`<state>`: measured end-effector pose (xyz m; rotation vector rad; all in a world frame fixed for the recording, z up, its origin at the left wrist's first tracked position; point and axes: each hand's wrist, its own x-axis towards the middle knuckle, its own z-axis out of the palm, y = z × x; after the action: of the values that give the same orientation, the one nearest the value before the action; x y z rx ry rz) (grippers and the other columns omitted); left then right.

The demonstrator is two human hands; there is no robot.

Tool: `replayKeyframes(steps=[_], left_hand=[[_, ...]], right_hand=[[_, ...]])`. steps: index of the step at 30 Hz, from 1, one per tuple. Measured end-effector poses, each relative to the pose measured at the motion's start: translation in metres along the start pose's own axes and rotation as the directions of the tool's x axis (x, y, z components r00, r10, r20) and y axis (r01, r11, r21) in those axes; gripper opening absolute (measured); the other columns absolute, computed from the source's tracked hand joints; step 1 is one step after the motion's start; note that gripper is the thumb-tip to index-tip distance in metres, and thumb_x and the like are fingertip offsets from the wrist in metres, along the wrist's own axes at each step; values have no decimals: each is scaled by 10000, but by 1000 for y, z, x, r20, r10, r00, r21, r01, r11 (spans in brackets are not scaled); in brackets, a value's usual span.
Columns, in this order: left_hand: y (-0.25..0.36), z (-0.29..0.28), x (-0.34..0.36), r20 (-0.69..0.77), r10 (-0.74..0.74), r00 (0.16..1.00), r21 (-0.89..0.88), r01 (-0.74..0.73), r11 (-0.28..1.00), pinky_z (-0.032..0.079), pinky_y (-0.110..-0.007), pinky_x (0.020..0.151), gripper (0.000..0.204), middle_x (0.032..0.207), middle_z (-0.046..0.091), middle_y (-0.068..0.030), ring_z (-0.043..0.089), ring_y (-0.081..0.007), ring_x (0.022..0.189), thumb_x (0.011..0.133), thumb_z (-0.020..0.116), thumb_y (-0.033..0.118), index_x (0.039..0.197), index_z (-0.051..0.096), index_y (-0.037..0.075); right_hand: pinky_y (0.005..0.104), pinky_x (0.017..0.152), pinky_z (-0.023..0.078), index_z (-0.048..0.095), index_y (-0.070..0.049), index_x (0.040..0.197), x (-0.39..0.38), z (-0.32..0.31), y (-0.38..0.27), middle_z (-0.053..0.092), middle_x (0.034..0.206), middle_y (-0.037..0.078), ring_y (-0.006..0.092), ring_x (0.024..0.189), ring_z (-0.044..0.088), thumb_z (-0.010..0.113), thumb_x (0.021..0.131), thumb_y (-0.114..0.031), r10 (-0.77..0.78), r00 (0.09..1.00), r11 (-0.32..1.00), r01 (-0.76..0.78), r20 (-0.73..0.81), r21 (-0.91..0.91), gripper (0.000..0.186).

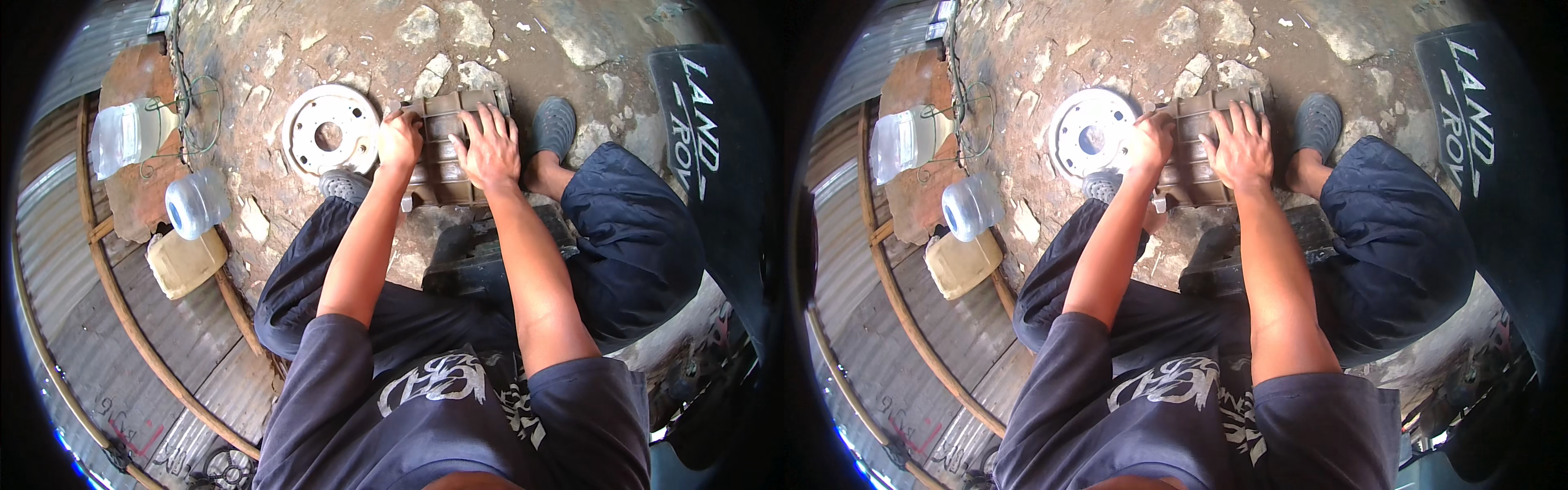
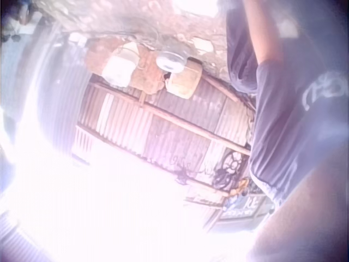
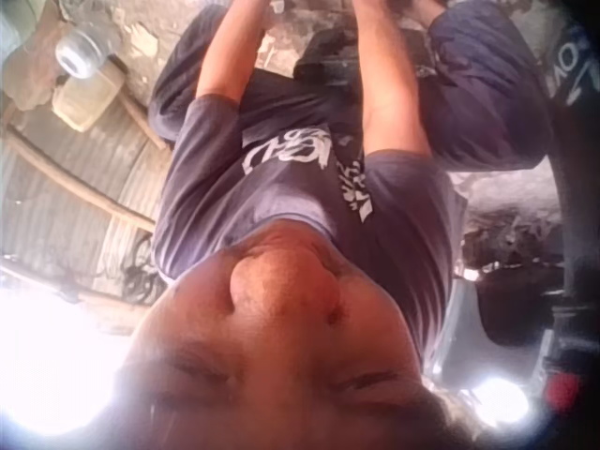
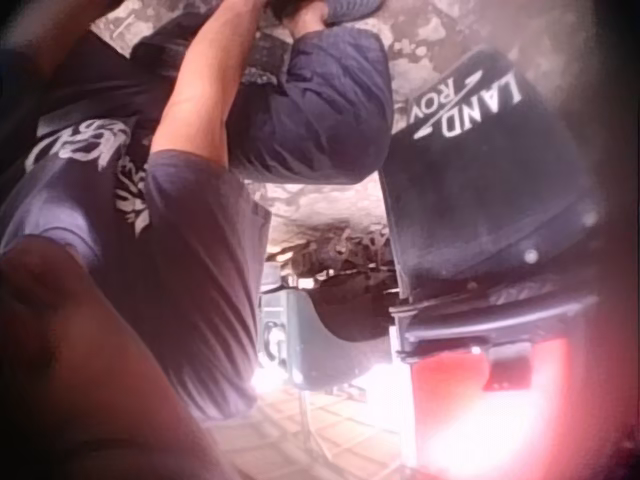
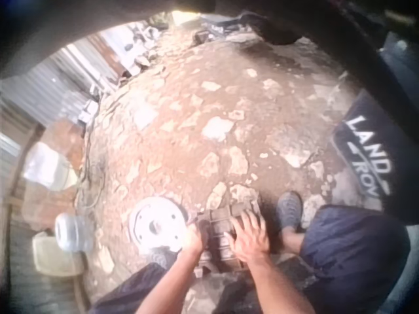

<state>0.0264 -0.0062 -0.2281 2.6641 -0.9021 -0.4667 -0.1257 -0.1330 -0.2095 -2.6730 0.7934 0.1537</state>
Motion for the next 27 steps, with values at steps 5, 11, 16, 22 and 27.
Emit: replayKeyframes(steps=[5,11,16,22,27], left_hand=[[-10,10,-4,21,-2,1000,52,0,999,596,-492,904,157,1065,776,-157,755,-390,998,942,754,217,1050,828,131],[-1,-6,-1,148,-40,988,80,28,996,602,-501,867,151,1046,766,-202,755,-405,971,934,741,175,1037,819,97],[4,-4,-10,-86,48,995,-41,-52,998,593,-473,895,134,994,761,-213,745,-395,959,933,733,120,1018,810,53],[11,5,-2,-120,68,990,-292,-101,951,585,-488,889,169,1023,768,-180,750,-410,958,925,781,192,1055,810,90],[16,29,43,-69,118,991,-211,-130,969,603,-481,879,188,1031,782,-194,763,-412,952,908,778,213,1021,829,71]], right_hand=[[559,1285,280,561,-217,1519,-1,0,0,475,1633,115,307,1556,377,606,1052,-528,-4,1000,1000,4,8,-8,562],[561,1284,279,562,-223,1510,-1,4,1,473,1634,116,308,1557,375,604,1053,-528,-2,1000,1000,2,-8,-7,550],[567,1281,280,552,-224,1510,-1,2,1,476,1629,117,308,1559,374,599,1055,-527,4,1000,1000,-4,7,-2,548],[572,1304,251,544,-233,1556,2,1,0,460,1652,121,301,1587,338,548,1070,-574,13,998,1000,-12,61,-15,594],[570,1269,297,569,-217,1501,0,8,4,493,1610,129,321,1543,395,612,1046,-529,-16,999,1000,16,-39,3,553]])
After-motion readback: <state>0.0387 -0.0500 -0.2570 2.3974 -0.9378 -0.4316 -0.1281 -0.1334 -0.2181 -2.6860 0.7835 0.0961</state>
